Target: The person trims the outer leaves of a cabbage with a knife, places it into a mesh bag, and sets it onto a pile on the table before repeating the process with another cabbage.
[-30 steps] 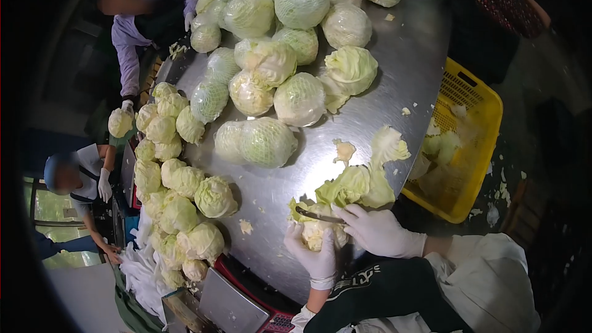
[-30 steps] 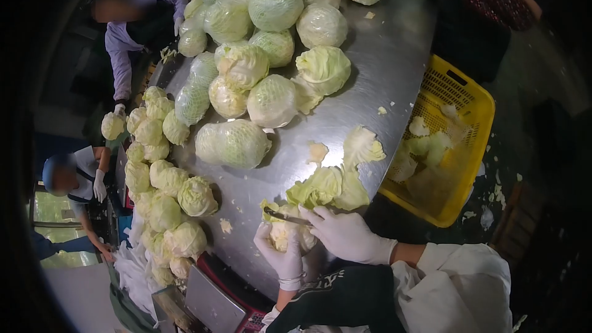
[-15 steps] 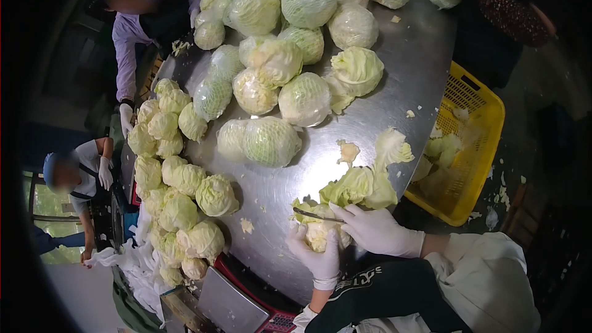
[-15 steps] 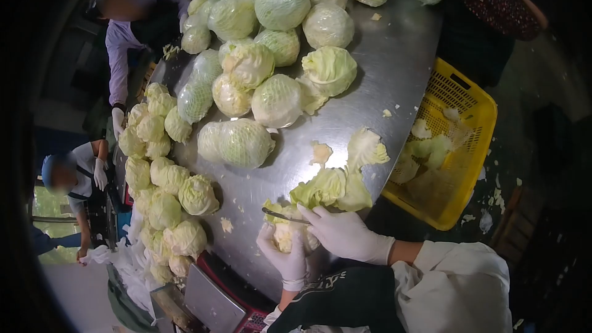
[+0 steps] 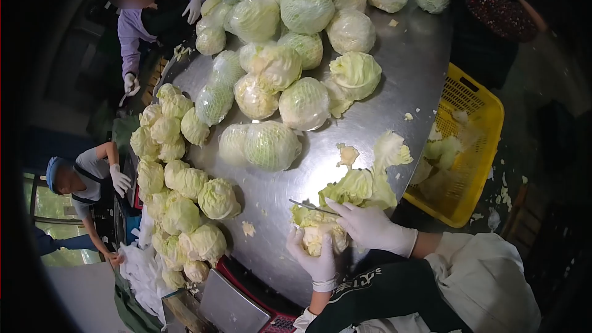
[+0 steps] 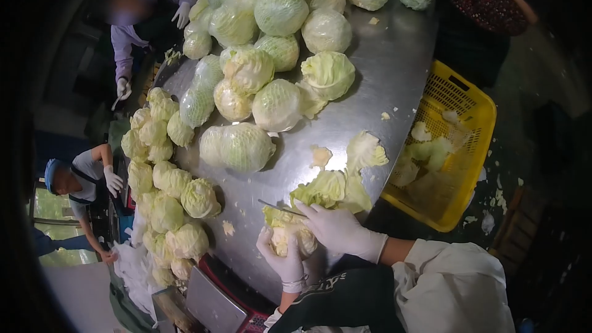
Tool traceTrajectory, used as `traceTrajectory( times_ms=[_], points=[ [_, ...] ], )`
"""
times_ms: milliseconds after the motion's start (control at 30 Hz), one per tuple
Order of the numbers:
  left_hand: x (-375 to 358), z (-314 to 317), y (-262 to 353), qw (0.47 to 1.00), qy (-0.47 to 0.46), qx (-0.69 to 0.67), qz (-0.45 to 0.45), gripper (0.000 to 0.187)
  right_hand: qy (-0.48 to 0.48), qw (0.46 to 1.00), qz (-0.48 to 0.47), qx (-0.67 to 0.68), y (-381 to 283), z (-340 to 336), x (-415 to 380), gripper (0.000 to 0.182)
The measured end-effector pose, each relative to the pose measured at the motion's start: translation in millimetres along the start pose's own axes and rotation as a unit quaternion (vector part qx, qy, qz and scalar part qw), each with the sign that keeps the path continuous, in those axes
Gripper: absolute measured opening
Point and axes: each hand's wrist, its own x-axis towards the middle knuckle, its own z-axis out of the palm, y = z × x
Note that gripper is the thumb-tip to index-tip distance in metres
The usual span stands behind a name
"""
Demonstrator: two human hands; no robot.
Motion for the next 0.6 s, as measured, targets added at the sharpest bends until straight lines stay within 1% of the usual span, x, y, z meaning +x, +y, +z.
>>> traceTrajectory(
  times_ms=[33,100,133,200,233,300,333,367,400,433,467,500,533,567,600],
  points=[
    [0.7,-2.3,-2.2,1.000,0.002,0.002,-0.001,0.059,-0.002,1.000,-0.002,0.001,1.3,0.8,4.8,0.057],
    [-0.2,-7.3,-7.7,1.000,-0.007,-0.002,0.002,0.056,0.041,0.998,0.011,0.050,7.2,4.4,11.8,0.047],
    [-1.5,-10.3,-9.8,1.000,-0.006,-0.003,0.002,0.056,0.042,0.998,0.010,0.049,22.4,14.3,18.4,0.047],
    [-4.1,-19.6,-15.3,0.999,-0.029,-0.040,-0.012,0.058,0.125,0.982,0.019,0.142,59.4,30.9,31.0,0.042],
    [-4.2,-25.5,-22.4,0.999,-0.029,-0.041,-0.008,0.058,0.059,0.983,0.076,0.157,52.4,9.3,23.8,0.040],
    [-13.7,-44.3,-39.2,0.997,-0.047,-0.044,0.031,0.058,0.069,0.982,0.085,0.156,58.3,6.4,18.2,0.040],
    [-19.7,-57.1,-42.6,0.998,-0.044,-0.041,0.029,0.058,0.081,0.980,0.096,0.156,61.2,6.5,15.2,0.040],
    [-24.2,-69.3,-44.8,0.988,-0.053,-0.124,-0.068,0.061,0.078,0.980,0.092,0.157,66.1,3.9,13.8,0.040],
    [-27.6,-79.3,-45.6,0.963,-0.060,-0.207,-0.164,0.065,0.100,0.983,0.086,0.124,72.3,-1.0,13.6,0.041],
    [-29.6,-87.7,-44.5,0.959,-0.074,-0.230,-0.151,0.071,0.121,0.985,0.080,0.092,77.7,-5.7,14.6,0.042],
    [-33.8,-88.4,-45.5,0.959,-0.067,-0.228,-0.152,0.071,0.142,0.985,0.075,0.060,76.3,-11.8,16.8,0.043],
    [-39.0,-85.3,-47.3,0.965,-0.035,-0.219,-0.137,0.073,0.137,0.986,0.071,0.060,73.8,-21.1,15.3,0.043],
    [-43.4,-81.7,-47.8,0.970,-0.002,-0.209,-0.123,0.075,0.137,0.988,0.077,0.002,59.1,-43.5,7.6,0.046],
    [-42.0,-75.4,-42.4,0.971,0.007,-0.194,-0.141,0.078,0.136,0.986,0.082,-0.057,45.1,-61.5,-1.9,0.049],
    [-39.9,-71.0,-36.9,0.970,0.013,-0.195,-0.145,0.078,0.131,0.986,0.079,-0.059,35.2,-71.1,-10.9,0.049]
  ],
)
